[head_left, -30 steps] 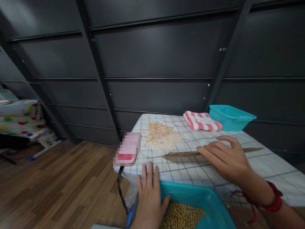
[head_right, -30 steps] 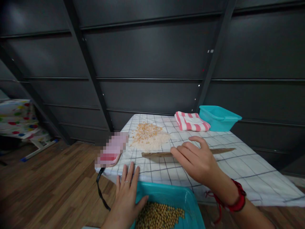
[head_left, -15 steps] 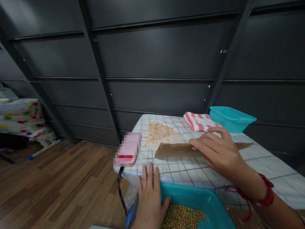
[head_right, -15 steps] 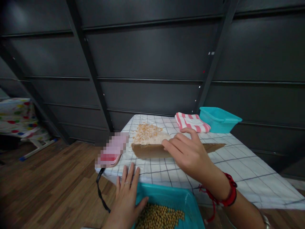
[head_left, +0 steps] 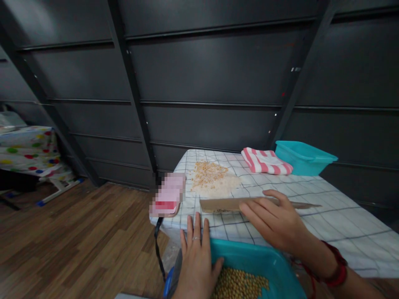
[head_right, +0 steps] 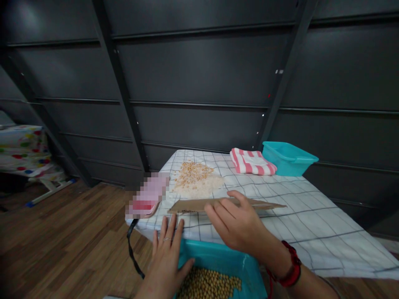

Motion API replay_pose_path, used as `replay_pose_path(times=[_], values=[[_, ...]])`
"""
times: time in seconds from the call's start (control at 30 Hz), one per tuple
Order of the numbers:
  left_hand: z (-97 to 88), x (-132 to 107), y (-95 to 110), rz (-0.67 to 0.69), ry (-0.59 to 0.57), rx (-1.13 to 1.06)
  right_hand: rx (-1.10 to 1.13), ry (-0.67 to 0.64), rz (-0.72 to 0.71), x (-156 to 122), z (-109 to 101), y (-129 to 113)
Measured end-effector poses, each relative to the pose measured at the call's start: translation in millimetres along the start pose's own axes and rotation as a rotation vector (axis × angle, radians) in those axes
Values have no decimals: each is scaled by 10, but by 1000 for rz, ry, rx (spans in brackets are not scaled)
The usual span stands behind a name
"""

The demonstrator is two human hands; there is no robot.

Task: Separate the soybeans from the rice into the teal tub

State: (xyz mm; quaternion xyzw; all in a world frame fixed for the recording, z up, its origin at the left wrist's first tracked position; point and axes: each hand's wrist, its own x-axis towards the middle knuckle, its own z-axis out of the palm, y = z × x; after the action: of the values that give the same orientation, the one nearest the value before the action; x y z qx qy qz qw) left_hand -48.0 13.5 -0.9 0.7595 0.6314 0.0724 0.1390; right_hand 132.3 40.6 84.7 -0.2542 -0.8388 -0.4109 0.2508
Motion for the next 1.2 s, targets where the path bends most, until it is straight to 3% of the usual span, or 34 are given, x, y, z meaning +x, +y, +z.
replay_pose_path(times=[0.13,0.3,0.57,0.8,0.97,1.2], values=[[6,0,-7,-1,5,-9,-28,32,25,-15,-71,111],[17,-1,-2,-7,-10,8,63,-24,11,-131,-164,115],[76,7,-25,23,60,-25,-32,82,-63,-101,110,259],[105,6,-36,49,82,-39,-121,135,24,30,106,730],[82,11,39,39,73,-13,-142,133,115,88,344,1049],[-21,-12,282,-45,171,107,-86,56,121,-16,591,1044]])
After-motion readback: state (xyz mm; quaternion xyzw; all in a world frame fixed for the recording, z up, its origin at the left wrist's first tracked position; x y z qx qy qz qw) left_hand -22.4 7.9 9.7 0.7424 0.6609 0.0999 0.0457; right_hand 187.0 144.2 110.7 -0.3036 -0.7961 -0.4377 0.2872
